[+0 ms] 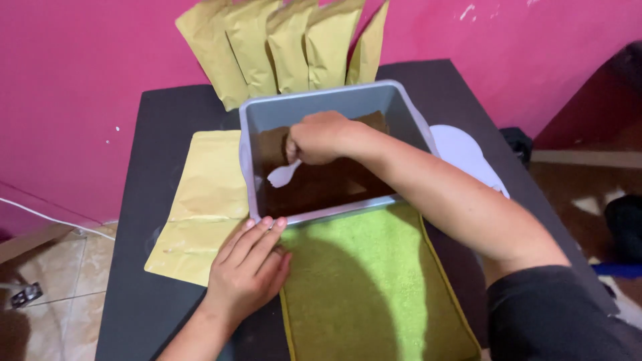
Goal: Stirring ground coffee in a large container using a spoon and then preparing several coffee bags for filling.
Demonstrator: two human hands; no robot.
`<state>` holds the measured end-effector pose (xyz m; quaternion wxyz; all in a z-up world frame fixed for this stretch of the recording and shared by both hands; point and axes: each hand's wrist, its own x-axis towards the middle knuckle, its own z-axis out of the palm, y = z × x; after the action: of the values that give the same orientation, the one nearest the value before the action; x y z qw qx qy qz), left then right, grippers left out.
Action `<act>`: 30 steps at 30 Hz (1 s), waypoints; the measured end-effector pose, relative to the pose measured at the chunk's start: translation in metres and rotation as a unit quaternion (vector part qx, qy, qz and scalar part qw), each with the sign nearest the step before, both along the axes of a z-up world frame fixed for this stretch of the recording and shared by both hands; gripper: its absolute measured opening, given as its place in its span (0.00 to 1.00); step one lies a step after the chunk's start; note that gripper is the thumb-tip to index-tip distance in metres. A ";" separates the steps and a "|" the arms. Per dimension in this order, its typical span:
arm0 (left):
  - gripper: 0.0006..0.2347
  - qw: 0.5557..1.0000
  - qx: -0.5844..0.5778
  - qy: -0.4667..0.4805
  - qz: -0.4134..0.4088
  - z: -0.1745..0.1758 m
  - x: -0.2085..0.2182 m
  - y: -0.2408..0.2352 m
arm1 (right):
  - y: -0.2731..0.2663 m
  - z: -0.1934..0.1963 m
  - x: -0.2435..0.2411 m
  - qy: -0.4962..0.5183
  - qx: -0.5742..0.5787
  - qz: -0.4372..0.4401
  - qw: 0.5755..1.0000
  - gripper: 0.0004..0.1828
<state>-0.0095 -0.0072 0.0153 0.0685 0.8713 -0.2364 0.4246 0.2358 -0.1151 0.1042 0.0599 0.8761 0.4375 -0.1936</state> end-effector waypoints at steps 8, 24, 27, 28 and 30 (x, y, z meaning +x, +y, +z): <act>0.07 0.998 0.010 -0.070 0.005 -0.013 0.015 0.004 | -0.023 0.002 0.014 -0.247 -0.084 -0.019 0.965 0.12; 0.08 0.999 0.018 -0.047 -0.017 -0.001 0.006 0.006 | 0.001 -0.023 0.040 -0.034 0.014 -0.073 0.997 0.24; 0.08 0.999 0.017 -0.034 -0.025 0.002 0.003 0.008 | -0.013 0.010 0.010 -0.065 -0.126 -0.064 0.988 0.30; 0.08 0.999 0.013 -0.032 -0.026 0.002 0.000 0.011 | -0.028 0.006 0.008 -0.064 -0.131 -0.065 0.987 0.30; 0.07 0.998 0.043 -0.006 -0.037 0.002 -0.002 0.014 | -0.063 0.001 0.004 -0.224 -0.040 -0.085 0.970 0.13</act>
<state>-0.0113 0.0064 0.0177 0.0450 0.8613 -0.2873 0.4167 0.2403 -0.1785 0.1050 0.1745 0.9279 0.3292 -0.0137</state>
